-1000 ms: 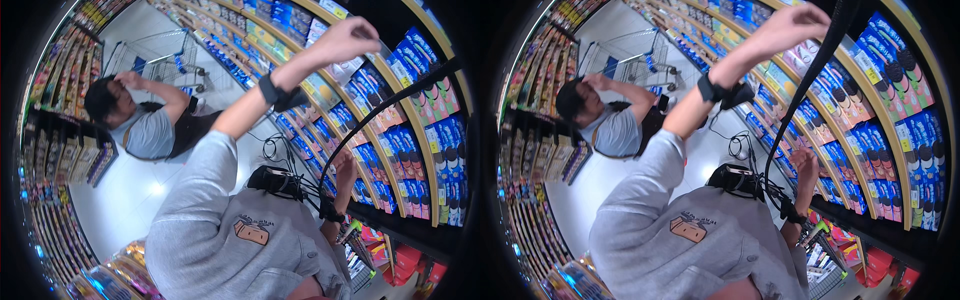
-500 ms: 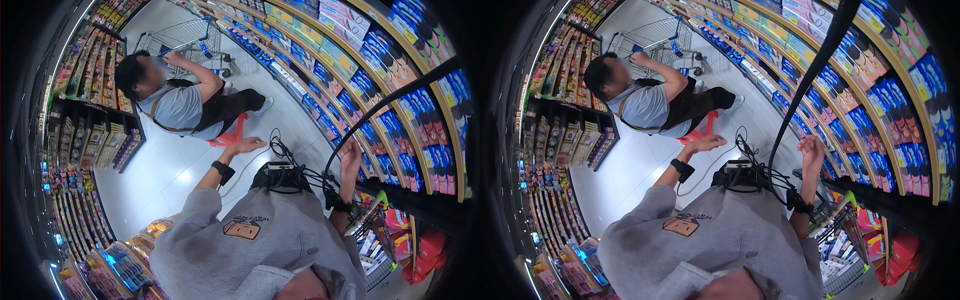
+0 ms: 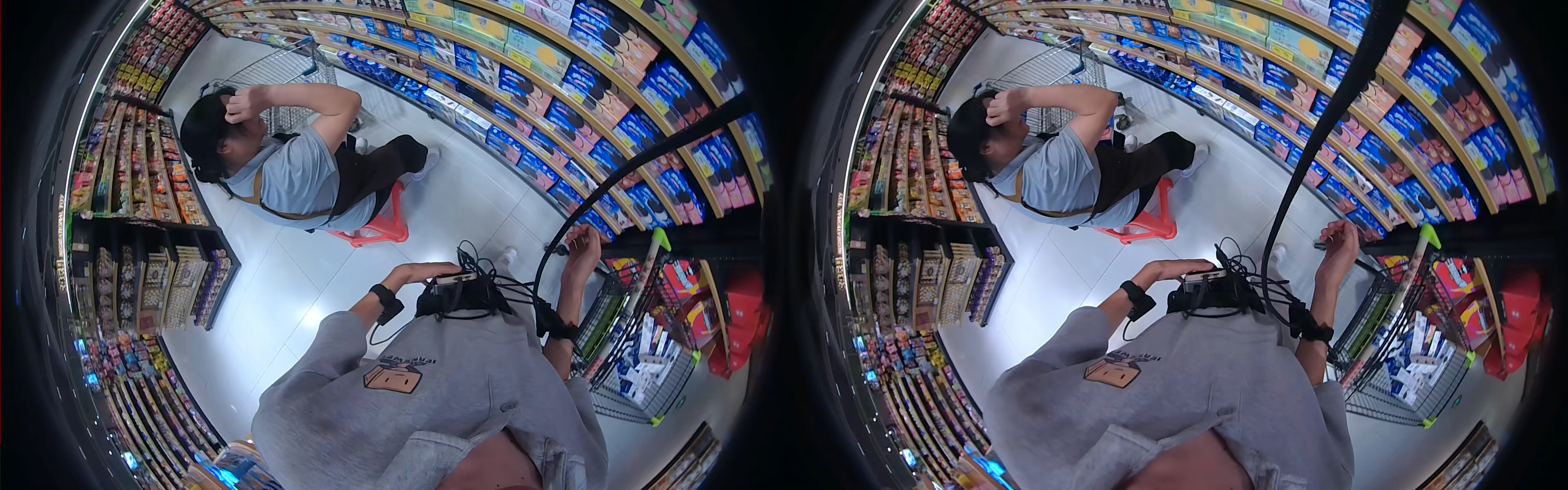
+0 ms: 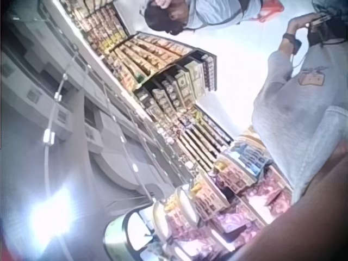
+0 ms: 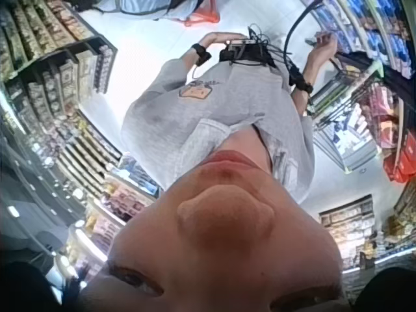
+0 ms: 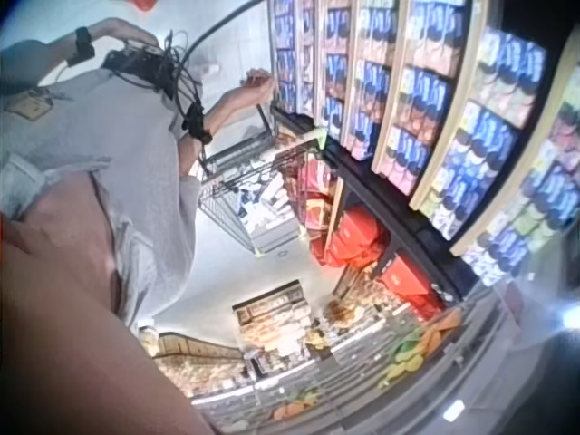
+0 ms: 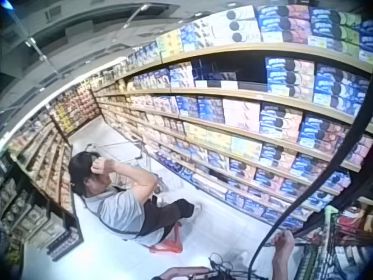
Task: Stocking supermarket shelves with boxed cookies and checking items.
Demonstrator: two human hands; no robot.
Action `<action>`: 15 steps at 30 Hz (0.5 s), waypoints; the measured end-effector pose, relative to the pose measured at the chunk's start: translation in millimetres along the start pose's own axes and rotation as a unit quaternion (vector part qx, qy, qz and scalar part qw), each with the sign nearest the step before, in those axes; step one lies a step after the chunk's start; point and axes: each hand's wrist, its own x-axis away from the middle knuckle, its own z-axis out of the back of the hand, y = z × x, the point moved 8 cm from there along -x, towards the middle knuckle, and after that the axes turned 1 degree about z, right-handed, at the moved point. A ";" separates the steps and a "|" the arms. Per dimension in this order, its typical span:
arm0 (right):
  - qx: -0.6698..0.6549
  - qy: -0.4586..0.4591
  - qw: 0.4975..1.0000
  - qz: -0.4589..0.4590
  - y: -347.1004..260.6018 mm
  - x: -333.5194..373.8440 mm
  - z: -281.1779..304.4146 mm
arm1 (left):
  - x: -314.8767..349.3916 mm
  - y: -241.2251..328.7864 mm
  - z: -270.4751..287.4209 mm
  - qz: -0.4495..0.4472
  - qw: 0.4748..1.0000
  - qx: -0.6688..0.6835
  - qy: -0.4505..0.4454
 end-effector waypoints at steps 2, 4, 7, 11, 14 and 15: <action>0.039 0.064 0.997 0.030 -0.5 31.0 24.5 | 2.4 -9.9 -17.0 -0.007 0.998 -0.022 -0.056; 0.098 0.175 0.972 0.124 -8.3 65.8 44.4 | -4.2 -29.5 -27.9 -0.082 0.986 -0.023 -0.142; 0.148 0.233 0.940 0.200 -17.7 108.9 79.2 | 13.6 -36.6 -47.4 -0.037 0.984 -0.009 -0.171; 0.259 0.309 0.874 0.270 -45.1 159.3 101.8 | 6.6 -54.3 -61.2 -0.047 0.982 -0.075 -0.167; 0.317 0.374 0.826 0.277 -70.0 197.3 123.3 | 0.3 -40.6 -80.7 -0.017 0.977 -0.099 -0.189; 0.351 0.377 0.803 0.300 -79.0 206.9 131.9 | -2.3 -34.2 -85.5 -0.005 0.975 -0.123 -0.188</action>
